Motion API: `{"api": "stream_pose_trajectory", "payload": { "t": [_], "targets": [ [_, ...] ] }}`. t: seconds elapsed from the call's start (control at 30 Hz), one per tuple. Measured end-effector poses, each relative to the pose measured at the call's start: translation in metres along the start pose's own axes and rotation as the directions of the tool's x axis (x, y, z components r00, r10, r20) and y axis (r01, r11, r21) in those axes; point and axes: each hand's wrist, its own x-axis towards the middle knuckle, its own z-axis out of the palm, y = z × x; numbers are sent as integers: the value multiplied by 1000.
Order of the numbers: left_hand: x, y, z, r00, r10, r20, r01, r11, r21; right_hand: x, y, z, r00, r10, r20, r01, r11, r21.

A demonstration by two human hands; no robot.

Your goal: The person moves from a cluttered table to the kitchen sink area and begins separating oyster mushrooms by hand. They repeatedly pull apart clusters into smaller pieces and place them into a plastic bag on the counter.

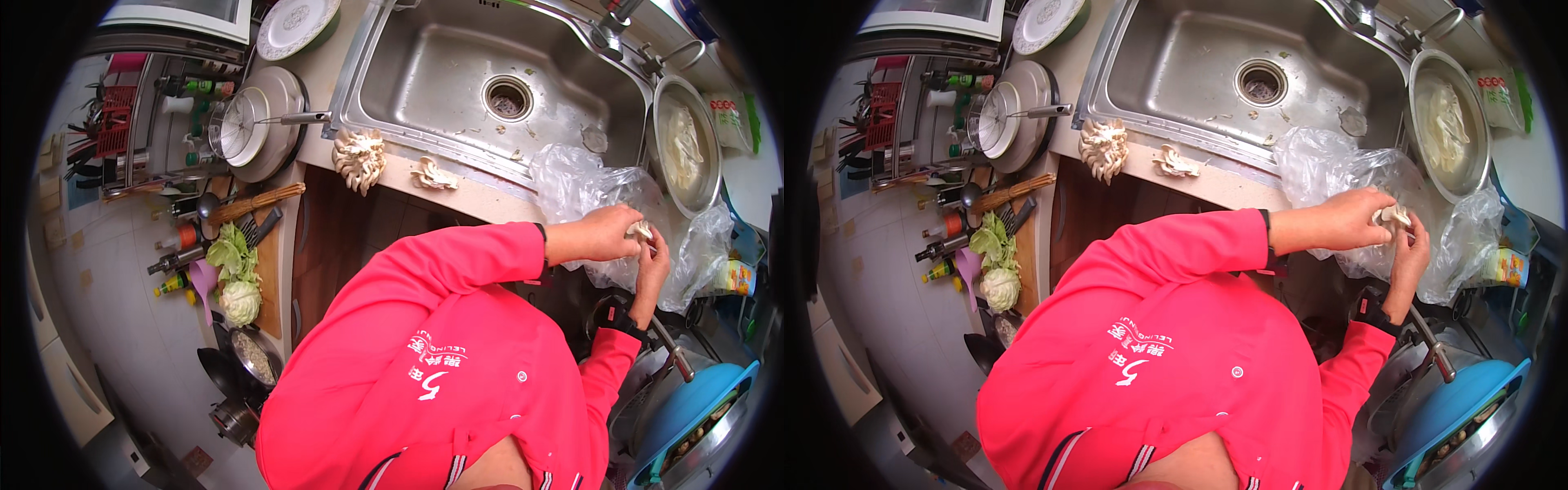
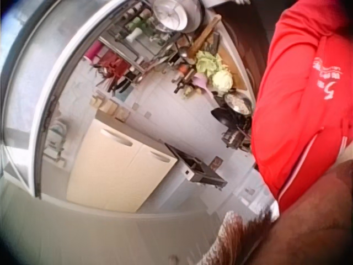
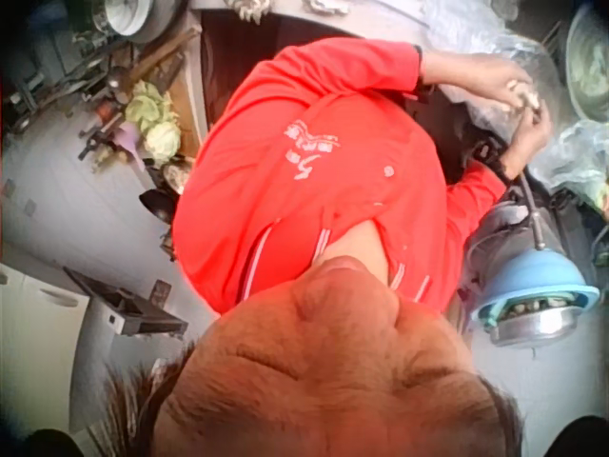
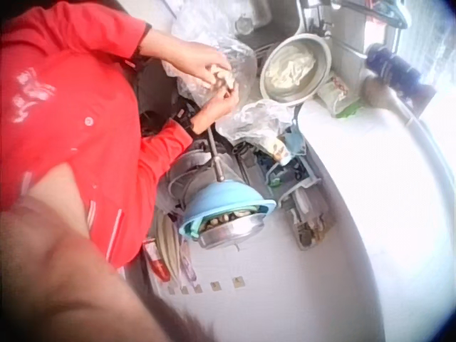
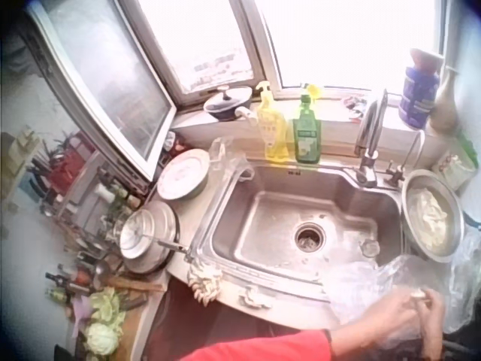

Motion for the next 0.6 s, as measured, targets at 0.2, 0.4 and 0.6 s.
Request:
{"api": "stream_pose_trajectory", "payload": {
  "t": [0.2,0.4,0.6],
  "targets": [
    [-91,-48,-158,923,166,-348,-19,921,389,-19,-61,-19,988,-113,-101,52,880,-473],
    [-169,-89,-206,943,57,-329,208,671,712,-45,-161,40,894,-446,54,449,891,-74],
    [-184,-106,-206,930,40,-366,225,724,652,-96,-210,182,694,-542,473,567,817,104]
  ]
}}
